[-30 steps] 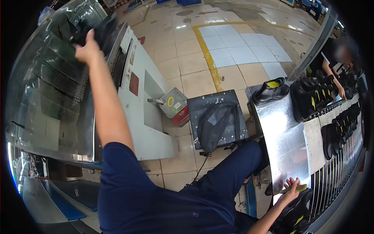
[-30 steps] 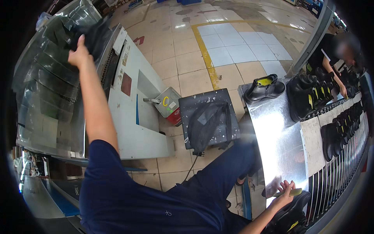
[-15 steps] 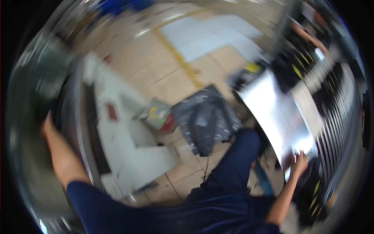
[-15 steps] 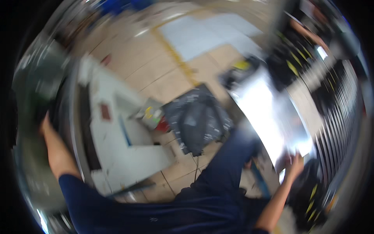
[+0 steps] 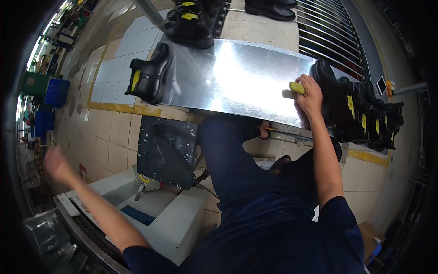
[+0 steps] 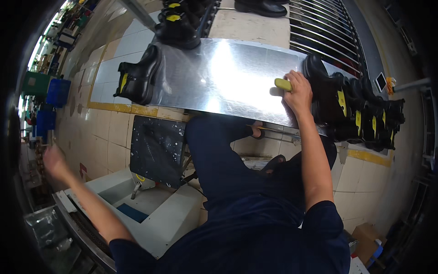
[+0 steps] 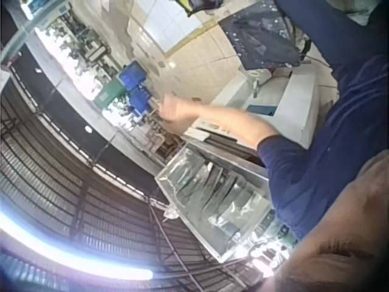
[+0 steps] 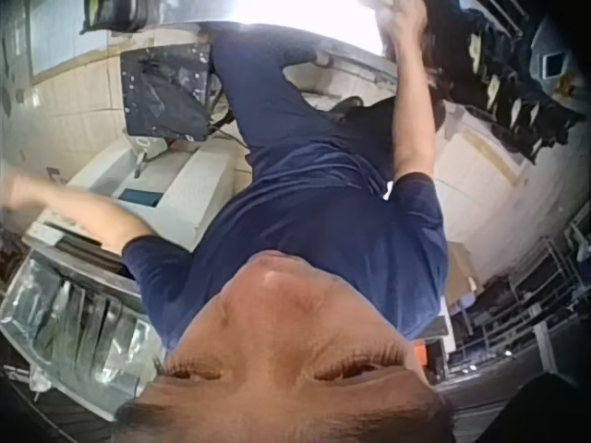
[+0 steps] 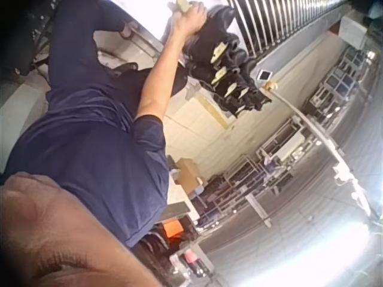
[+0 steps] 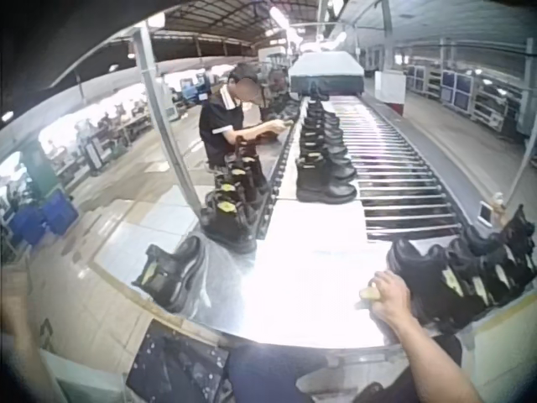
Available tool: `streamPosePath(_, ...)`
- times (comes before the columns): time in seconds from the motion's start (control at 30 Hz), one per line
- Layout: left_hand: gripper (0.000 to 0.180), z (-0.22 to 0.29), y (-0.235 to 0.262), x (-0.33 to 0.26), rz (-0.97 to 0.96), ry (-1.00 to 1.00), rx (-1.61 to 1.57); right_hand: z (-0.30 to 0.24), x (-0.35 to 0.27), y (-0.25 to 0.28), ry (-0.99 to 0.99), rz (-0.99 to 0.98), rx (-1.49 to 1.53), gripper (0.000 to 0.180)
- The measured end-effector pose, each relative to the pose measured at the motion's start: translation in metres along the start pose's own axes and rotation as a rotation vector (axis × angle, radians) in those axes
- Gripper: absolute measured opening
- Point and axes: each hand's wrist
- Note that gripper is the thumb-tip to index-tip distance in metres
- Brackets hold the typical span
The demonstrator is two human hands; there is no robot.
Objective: Finishing and inspecting boots on a factory assembly line.
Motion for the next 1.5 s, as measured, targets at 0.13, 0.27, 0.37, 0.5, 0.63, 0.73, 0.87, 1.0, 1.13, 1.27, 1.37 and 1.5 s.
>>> streamPosePath(0.13,0.072,0.231,-0.135,-0.047,-0.909,0.559,-0.499,-0.005,-0.006,-0.011,-0.038,0.016,0.066,0.044)
streamPosePath(0.27,0.062,0.324,-0.177,-0.086,-0.360,1.153,-0.902,-0.017,0.001,-0.011,-0.057,0.025,0.129,0.041)
streamPosePath(0.37,0.066,0.351,-0.151,-0.078,-0.530,1.182,-0.944,-0.013,0.002,-0.004,-0.079,-0.001,0.131,0.044)
streamPosePath(0.5,0.068,0.404,-0.092,-0.101,-0.581,1.134,-0.904,-0.019,0.004,0.001,-0.065,0.028,0.016,0.037)
streamPosePath(0.63,0.047,0.455,-0.019,-0.106,-0.889,1.200,-0.872,-0.071,0.006,0.002,-0.486,-0.010,0.455,0.030)
streamPosePath(0.73,0.067,0.463,0.003,-0.135,-1.016,1.191,-1.088,-0.111,0.042,0.016,-1.175,-0.485,1.035,0.039)
streamPosePath(0.87,0.075,0.459,0.007,-0.161,-0.962,0.948,-1.141,-0.086,0.031,-0.012,-1.186,-0.601,1.399,0.046)
streamPosePath(1.0,0.078,0.468,0.011,-0.157,-0.820,0.675,-1.171,-0.078,0.022,-0.008,-1.100,-0.603,1.566,0.043)
streamPosePath(1.13,0.060,0.475,0.023,-0.168,-0.655,0.345,-1.086,-0.071,0.019,-0.006,-1.077,-0.617,1.651,0.036)
streamPosePath(1.27,0.040,0.483,0.032,-0.178,-0.602,0.267,-1.015,-0.065,0.016,-0.007,-1.074,-0.612,1.654,0.031)
streamPosePath(1.37,0.038,0.484,0.036,-0.183,-0.580,0.273,-0.988,-0.067,0.016,-0.009,-1.090,-0.609,1.666,0.031)
streamPosePath(1.5,0.037,0.483,0.039,-0.185,-0.561,0.278,-0.978,-0.071,0.016,-0.011,-1.085,-0.611,1.681,0.030)
Point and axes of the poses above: each hand's wrist, its own x-axis towards the middle knuckle, its own y-axis out of the back of the hand, z = x × y, and after that the axes turned 14 degrees about z, right-handed
